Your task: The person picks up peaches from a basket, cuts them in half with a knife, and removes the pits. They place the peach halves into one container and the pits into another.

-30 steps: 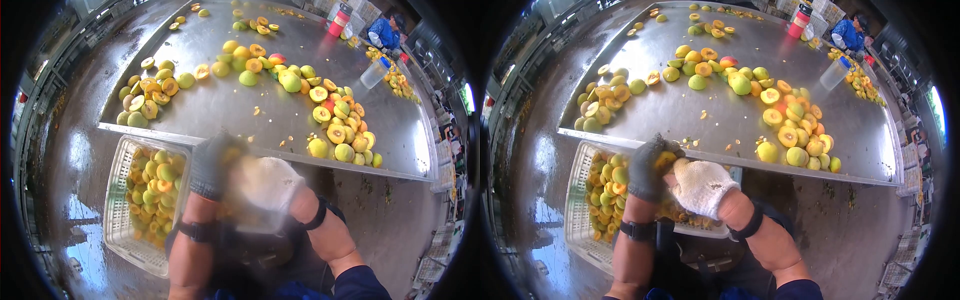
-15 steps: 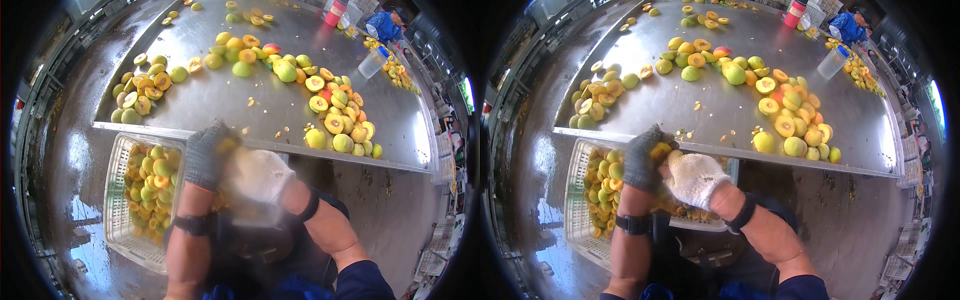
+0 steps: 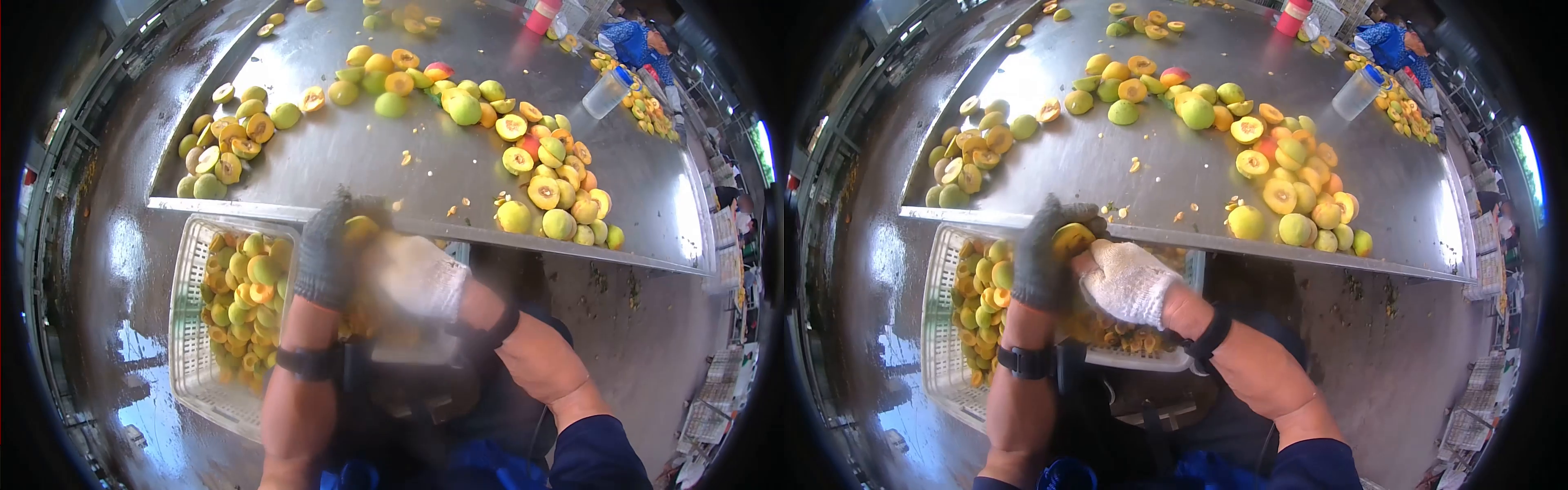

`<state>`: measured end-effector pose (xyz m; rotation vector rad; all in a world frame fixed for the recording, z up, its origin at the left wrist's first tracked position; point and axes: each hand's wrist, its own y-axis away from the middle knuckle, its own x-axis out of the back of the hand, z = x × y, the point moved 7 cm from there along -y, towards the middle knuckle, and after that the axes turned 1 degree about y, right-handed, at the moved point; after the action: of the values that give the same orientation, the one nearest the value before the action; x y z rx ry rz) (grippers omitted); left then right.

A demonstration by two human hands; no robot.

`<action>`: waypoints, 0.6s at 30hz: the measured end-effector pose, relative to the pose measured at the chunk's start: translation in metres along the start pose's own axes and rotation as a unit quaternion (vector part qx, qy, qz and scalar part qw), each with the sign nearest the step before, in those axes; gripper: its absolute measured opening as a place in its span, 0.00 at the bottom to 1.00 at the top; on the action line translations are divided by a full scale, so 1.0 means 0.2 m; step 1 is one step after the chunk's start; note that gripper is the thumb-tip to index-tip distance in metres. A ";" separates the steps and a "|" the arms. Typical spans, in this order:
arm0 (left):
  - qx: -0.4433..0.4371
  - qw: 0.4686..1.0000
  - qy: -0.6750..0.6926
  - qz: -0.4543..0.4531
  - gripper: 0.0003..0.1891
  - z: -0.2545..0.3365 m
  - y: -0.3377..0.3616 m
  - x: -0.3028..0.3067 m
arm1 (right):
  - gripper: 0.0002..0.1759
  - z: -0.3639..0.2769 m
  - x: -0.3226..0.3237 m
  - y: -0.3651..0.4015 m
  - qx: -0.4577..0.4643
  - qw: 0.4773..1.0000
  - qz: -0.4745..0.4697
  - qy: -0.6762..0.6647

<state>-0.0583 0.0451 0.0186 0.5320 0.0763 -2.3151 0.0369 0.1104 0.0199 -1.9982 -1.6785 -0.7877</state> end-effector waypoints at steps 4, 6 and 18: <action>-0.202 0.954 -0.222 -0.002 0.17 0.03 0.00 0.03 | 0.24 -0.02 0.08 0.00 -0.070 0.987 0.034 -0.141; -0.209 0.947 -0.243 -0.013 0.20 0.06 0.02 0.03 | 0.23 -0.04 0.07 0.01 -0.027 0.993 -0.012 -0.112; -0.312 0.847 -0.426 -0.061 0.17 0.14 0.07 -0.09 | 0.11 -0.11 0.06 0.06 0.007 0.999 0.046 0.015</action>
<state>-0.0483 0.0409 0.0529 -0.8520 0.4181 -2.2600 0.0474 0.1033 0.0445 -2.0274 -1.5593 -0.7677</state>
